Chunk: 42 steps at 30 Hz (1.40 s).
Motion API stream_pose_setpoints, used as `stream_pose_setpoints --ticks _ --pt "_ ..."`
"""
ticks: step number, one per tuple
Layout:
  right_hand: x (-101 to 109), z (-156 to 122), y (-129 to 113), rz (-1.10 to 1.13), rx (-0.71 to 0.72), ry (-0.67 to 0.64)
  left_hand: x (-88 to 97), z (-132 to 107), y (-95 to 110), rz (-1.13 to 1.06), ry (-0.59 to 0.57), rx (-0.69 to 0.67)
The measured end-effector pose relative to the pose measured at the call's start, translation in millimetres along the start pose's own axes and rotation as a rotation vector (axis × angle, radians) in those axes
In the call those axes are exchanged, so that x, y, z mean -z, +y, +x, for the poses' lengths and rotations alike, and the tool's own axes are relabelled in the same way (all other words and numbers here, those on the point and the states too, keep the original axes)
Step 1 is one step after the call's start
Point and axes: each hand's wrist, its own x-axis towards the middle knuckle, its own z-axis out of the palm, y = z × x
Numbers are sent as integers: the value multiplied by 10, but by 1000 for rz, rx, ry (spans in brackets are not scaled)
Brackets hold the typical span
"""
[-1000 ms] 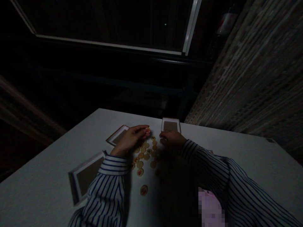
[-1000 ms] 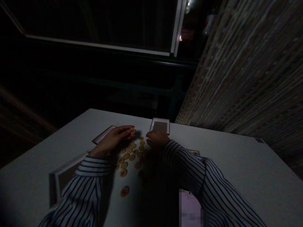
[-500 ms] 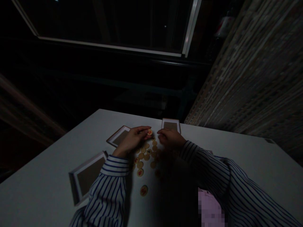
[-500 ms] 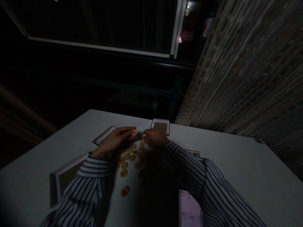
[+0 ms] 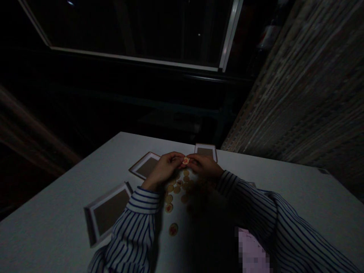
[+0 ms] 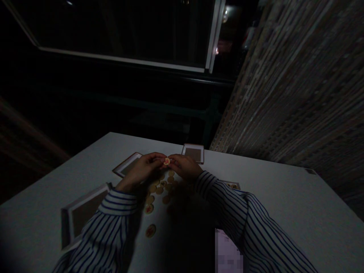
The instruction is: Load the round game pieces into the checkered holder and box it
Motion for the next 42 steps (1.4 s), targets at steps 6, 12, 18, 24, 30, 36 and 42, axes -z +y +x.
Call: stream_pose_setpoints --ticks 6,12,18,24,30,36,42 --pt "54 -28 -37 42 52 3 -32 -31 74 27 -13 10" --pt "102 -68 -33 57 54 2 -52 -55 120 -14 -22 -2" --pt "154 -117 -12 68 57 11 -62 -68 147 -29 -57 -23" --pt "183 -177 -9 115 48 43 -128 -119 252 -19 -36 -45" --pt "249 -269 12 167 74 74 -211 -156 312 -13 -66 -78" --pt "310 -388 39 175 125 140 -315 -195 354 -11 -91 -126" --pt "381 -529 36 162 128 170 -418 -230 370 2 -112 -150"
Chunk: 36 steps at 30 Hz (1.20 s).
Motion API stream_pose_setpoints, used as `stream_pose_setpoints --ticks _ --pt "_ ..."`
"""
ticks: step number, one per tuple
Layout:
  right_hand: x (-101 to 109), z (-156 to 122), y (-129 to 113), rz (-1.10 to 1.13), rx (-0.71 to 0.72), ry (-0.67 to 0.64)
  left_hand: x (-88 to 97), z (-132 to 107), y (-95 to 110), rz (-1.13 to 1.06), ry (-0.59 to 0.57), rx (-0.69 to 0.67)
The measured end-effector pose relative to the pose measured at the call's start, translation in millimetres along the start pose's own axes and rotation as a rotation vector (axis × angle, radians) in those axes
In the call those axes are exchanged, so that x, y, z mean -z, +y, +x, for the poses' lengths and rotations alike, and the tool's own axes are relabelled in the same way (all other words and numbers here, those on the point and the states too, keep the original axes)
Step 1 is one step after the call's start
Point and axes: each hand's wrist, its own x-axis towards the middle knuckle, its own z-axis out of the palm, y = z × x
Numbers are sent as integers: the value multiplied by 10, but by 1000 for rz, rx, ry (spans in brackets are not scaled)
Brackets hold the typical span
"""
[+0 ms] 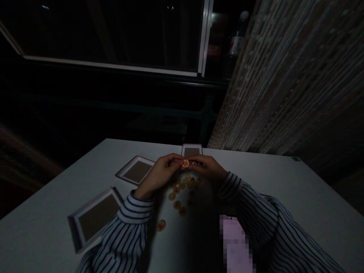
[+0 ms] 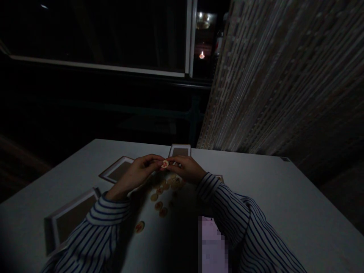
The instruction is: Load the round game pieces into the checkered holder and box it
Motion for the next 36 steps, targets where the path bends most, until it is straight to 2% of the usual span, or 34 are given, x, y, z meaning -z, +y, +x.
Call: stream_pose_setpoints --ticks 8,15,20,36 --pt "91 -163 46 -53 57 2 -165 -17 35 -55 -44 56" --pt "161 -273 58 -136 56 -32 -259 -20 11 -50 -83 75" --pt "198 -356 7 -153 23 -11 -326 -38 44 -30 -115 94" --pt "374 -550 108 -141 -27 43 -506 -58 86 -4 -46 64"
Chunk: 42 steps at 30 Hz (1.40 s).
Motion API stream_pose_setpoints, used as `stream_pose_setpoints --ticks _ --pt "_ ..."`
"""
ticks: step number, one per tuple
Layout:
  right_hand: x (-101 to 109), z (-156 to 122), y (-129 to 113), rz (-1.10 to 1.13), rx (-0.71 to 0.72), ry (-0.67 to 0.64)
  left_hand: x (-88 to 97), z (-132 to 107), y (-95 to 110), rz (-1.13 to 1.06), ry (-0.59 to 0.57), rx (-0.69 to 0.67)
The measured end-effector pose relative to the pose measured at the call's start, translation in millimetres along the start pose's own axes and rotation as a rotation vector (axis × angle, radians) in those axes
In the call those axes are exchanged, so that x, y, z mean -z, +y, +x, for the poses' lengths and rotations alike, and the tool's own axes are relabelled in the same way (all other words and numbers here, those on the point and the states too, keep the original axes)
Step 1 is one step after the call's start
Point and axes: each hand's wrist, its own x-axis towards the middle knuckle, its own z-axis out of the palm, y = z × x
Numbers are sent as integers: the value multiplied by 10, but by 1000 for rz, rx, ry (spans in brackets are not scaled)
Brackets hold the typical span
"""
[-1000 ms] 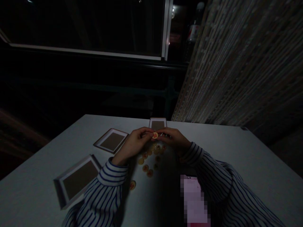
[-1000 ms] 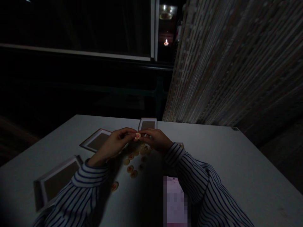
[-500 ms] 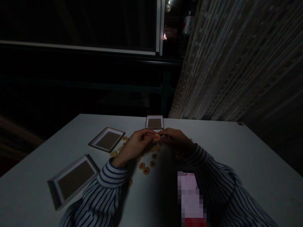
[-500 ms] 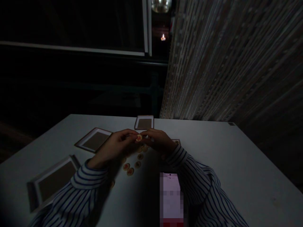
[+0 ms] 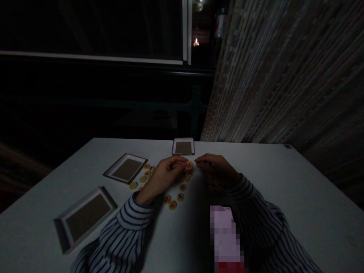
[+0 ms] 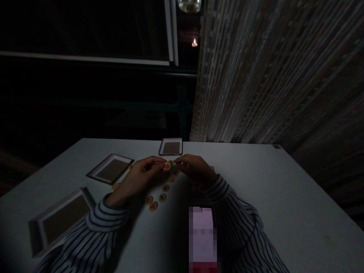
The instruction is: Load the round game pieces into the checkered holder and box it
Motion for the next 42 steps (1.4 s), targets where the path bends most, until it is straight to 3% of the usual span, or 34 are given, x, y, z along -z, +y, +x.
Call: stream_pose_setpoints --ticks 6,16,26,35,42 --pt "137 -24 25 -16 -39 -61 -54 -18 29 47 18 27" --pt "400 -90 4 -15 -55 -4 -267 38 77 9 68 24" --pt "435 -106 14 -5 -66 -1 -435 162 161 -14 107 -18" --pt "436 -86 -35 148 -195 101 -541 276 244 -71 144 -4" --pt "449 -92 14 235 -238 94 -562 348 221 1 104 -38"
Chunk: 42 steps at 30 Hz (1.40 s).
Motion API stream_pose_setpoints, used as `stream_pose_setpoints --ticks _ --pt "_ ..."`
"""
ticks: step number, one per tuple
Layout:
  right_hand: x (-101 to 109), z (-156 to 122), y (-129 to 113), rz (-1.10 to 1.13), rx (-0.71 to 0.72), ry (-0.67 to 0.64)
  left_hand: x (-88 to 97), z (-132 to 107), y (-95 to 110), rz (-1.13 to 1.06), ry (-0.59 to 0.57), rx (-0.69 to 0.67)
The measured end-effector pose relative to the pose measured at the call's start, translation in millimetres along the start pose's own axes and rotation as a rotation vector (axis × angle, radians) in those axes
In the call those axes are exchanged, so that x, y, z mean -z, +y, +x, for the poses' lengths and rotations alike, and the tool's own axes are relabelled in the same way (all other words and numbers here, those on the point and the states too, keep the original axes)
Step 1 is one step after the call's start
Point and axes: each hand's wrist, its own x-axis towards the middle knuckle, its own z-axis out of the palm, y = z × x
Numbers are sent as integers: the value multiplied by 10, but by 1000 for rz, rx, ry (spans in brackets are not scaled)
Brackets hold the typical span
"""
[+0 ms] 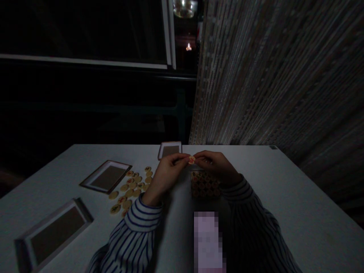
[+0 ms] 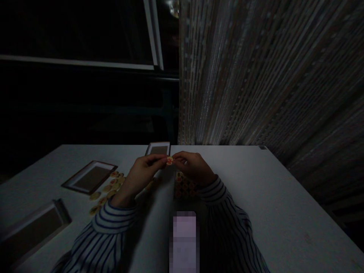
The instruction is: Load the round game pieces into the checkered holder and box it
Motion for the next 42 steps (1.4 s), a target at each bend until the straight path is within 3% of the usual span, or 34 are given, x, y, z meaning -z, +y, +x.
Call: stream_pose_setpoints --ticks 10,14,23,31,42 --pt "71 77 33 -89 -11 -9 11 23 -122 -44 -77 68" --pt "101 141 20 -145 51 -37 3 27 -89 -91 -51 123" --pt "96 179 108 -118 49 -151 -5 49 -139 -157 -51 166" --pt "60 196 223 -147 74 -84 -20 102 -200 -266 -8 230" --pt "56 191 202 -241 140 -146 -59 102 -222 -275 37 238"
